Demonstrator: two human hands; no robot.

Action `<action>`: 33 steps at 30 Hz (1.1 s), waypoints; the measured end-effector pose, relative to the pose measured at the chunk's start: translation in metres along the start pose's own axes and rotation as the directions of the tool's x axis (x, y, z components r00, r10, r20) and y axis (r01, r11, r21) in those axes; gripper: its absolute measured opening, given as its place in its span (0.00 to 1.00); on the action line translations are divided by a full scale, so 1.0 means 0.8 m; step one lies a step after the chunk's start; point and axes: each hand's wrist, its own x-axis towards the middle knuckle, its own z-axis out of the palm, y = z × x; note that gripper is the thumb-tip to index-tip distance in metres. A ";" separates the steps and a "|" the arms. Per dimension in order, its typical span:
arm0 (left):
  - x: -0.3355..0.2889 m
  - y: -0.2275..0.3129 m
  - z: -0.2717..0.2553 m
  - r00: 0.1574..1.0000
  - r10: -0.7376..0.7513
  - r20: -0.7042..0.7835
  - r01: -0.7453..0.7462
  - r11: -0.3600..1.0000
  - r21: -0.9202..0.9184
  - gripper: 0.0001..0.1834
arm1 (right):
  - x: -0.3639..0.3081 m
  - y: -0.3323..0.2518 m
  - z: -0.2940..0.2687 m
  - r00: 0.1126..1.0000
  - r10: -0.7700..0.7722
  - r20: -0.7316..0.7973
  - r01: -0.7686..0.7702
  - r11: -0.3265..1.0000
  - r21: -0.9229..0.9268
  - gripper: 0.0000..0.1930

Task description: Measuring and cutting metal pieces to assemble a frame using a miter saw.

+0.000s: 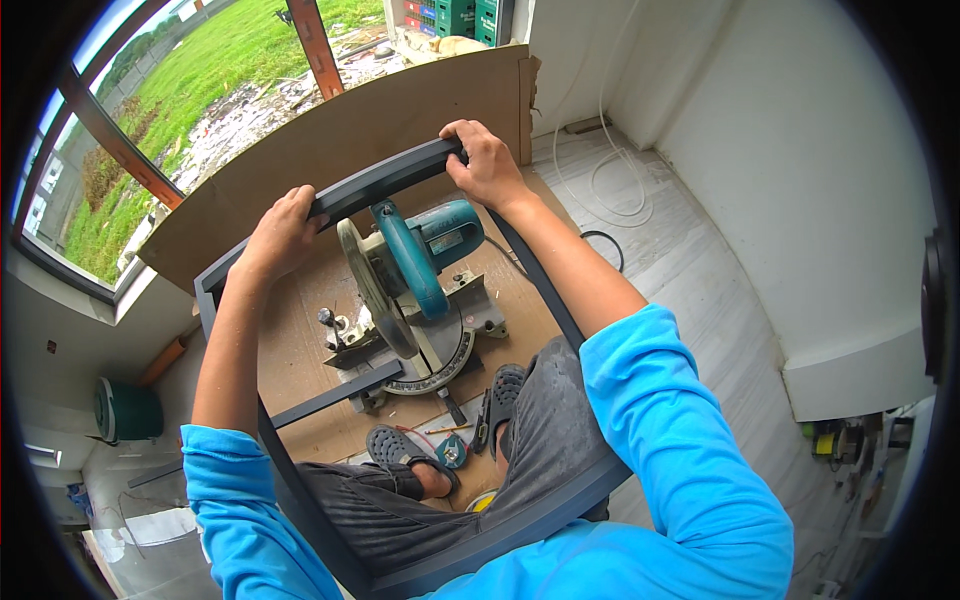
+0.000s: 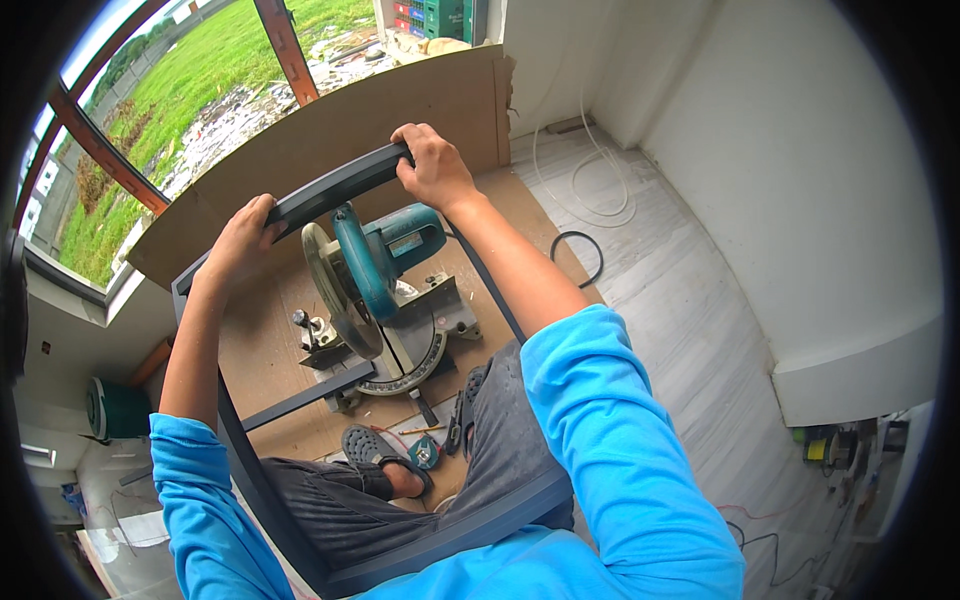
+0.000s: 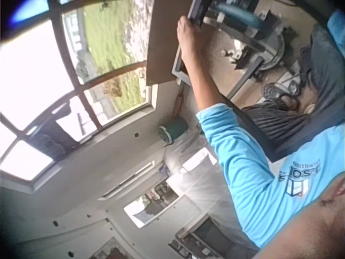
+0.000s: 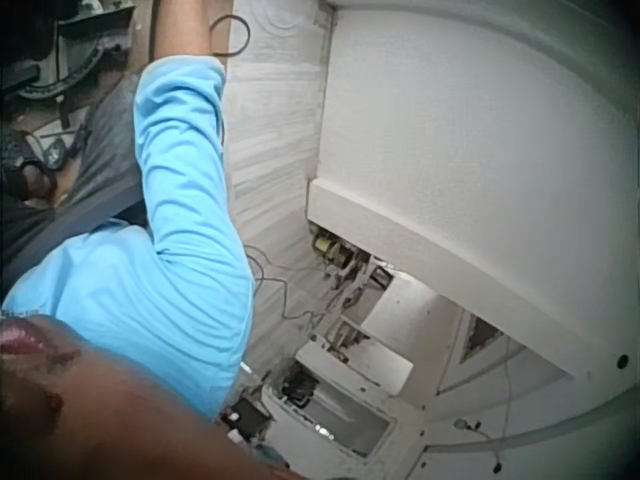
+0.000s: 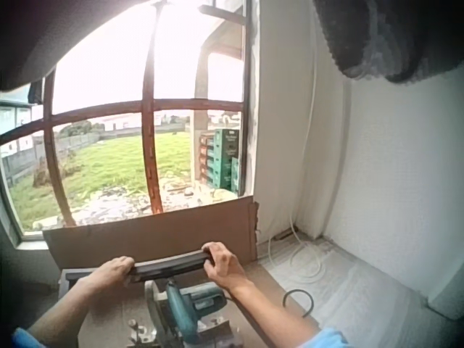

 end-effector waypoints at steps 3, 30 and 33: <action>0.001 0.000 -0.002 1.000 0.010 0.001 -0.010 1.000 0.002 0.13 | 0.000 0.003 0.001 1.000 -0.004 -0.002 0.004 1.000 0.015 0.15; -0.001 -0.007 0.005 0.999 0.032 -0.031 -0.033 0.999 -0.016 0.12 | -0.001 0.004 0.000 1.000 -0.005 0.013 0.004 0.999 0.051 0.14; -0.002 -0.006 0.002 0.999 0.039 -0.035 -0.040 0.999 -0.024 0.13 | -0.001 0.007 0.000 1.000 0.014 0.019 -0.015 0.998 0.063 0.14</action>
